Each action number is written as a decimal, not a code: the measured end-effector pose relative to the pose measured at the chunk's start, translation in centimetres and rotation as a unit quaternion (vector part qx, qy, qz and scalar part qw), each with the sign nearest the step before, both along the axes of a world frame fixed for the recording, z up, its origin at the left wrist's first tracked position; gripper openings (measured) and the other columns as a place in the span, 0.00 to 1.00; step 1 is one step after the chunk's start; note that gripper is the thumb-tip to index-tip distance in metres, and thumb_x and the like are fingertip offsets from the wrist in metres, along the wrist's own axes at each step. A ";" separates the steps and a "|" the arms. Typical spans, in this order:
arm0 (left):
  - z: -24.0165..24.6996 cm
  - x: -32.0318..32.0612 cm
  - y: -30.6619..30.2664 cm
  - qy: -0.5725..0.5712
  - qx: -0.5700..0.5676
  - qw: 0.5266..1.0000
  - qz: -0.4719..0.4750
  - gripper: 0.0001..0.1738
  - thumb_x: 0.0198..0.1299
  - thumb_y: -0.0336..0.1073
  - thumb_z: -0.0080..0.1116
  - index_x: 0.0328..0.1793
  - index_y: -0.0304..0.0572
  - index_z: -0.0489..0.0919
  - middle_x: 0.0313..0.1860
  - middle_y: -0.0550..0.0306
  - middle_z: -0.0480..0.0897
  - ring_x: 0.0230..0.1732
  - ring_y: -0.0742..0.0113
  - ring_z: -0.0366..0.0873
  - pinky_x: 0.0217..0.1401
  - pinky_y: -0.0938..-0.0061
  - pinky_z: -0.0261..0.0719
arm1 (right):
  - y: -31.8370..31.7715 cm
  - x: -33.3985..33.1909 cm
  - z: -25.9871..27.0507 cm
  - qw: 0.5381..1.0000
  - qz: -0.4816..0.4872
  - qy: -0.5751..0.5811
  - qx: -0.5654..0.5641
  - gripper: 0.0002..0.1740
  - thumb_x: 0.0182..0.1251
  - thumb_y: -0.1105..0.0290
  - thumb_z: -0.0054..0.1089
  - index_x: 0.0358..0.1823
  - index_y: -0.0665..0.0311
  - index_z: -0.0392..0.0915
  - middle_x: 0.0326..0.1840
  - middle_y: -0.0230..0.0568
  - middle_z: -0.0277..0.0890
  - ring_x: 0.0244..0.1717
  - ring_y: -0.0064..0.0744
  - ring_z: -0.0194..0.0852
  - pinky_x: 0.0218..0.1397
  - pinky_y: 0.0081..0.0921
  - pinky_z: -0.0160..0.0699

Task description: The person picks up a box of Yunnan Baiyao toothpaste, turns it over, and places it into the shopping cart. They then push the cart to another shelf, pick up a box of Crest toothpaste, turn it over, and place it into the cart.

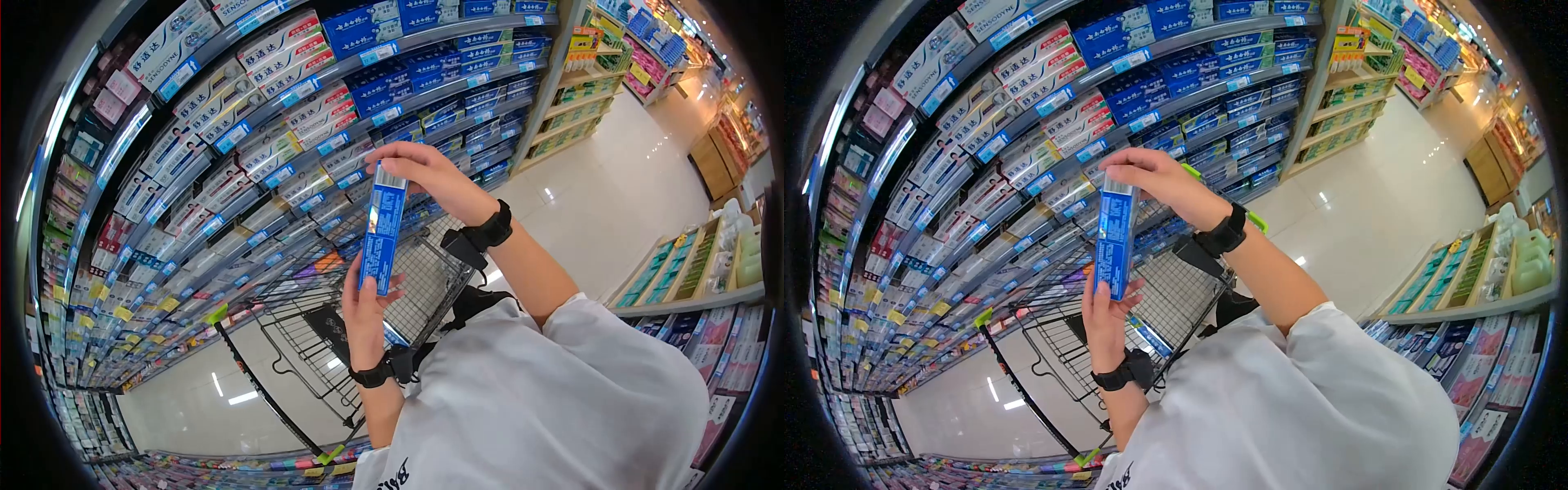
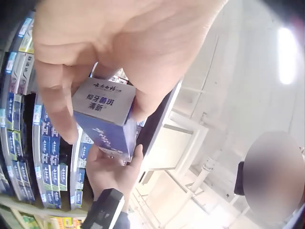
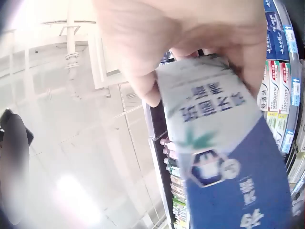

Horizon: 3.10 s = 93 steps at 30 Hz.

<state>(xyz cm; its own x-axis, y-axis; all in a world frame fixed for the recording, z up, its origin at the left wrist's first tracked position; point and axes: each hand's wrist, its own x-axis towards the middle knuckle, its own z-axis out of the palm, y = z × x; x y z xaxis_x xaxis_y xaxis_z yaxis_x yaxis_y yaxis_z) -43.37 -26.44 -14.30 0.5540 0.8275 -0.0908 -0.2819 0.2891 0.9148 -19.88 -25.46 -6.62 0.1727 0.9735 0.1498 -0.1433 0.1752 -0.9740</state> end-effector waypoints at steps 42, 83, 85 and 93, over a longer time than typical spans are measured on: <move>-1.6 -0.1 2.5 -0.050 0.029 0.998 0.026 0.37 0.63 0.36 0.63 0.75 0.37 0.60 0.58 0.48 0.79 0.52 0.56 0.84 0.44 0.72 0.84 | 4.4 -3.1 -2.2 0.999 -0.034 -0.038 -0.011 0.24 0.70 0.59 0.60 0.63 0.62 0.74 0.52 0.38 0.80 0.52 0.28 0.80 0.57 0.28 0.78; 0.4 20.2 0.3 0.142 0.100 0.985 -0.001 0.37 0.62 0.56 0.65 0.61 0.27 0.75 0.49 0.49 0.83 0.41 0.65 0.82 0.41 0.75 0.79 | 0.9 20.5 -5.5 0.992 -0.105 0.071 -0.023 0.26 0.62 0.51 0.71 0.49 0.67 0.83 0.40 0.35 0.83 0.39 0.22 0.81 0.43 0.21 0.79; 0.8 20.8 -0.4 0.166 0.148 0.975 0.021 0.35 0.61 0.52 0.67 0.61 0.26 0.75 0.46 0.57 0.82 0.44 0.75 0.75 0.49 0.78 0.73 | 0.5 21.7 -4.8 0.993 -0.090 0.070 -0.026 0.27 0.61 0.50 0.71 0.49 0.67 0.83 0.40 0.35 0.83 0.40 0.22 0.81 0.44 0.21 0.79; 0.7 23.7 -2.4 0.151 0.164 0.974 0.040 0.36 0.64 0.53 0.63 0.66 0.28 0.71 0.49 0.54 0.81 0.44 0.69 0.79 0.44 0.77 0.77 | -0.6 24.7 -4.1 0.997 -0.045 0.044 0.040 0.26 0.64 0.50 0.68 0.52 0.65 0.82 0.44 0.36 0.83 0.44 0.23 0.80 0.45 0.21 0.79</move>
<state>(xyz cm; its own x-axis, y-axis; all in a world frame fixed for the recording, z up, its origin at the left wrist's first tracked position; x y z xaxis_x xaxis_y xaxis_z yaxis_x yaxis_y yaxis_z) -19.70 -28.85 -13.65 0.4757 0.8788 0.0369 0.0048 -0.0445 0.9990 4.82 -26.05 -10.71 0.2752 0.9387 0.2075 -0.2066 0.2685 -0.9409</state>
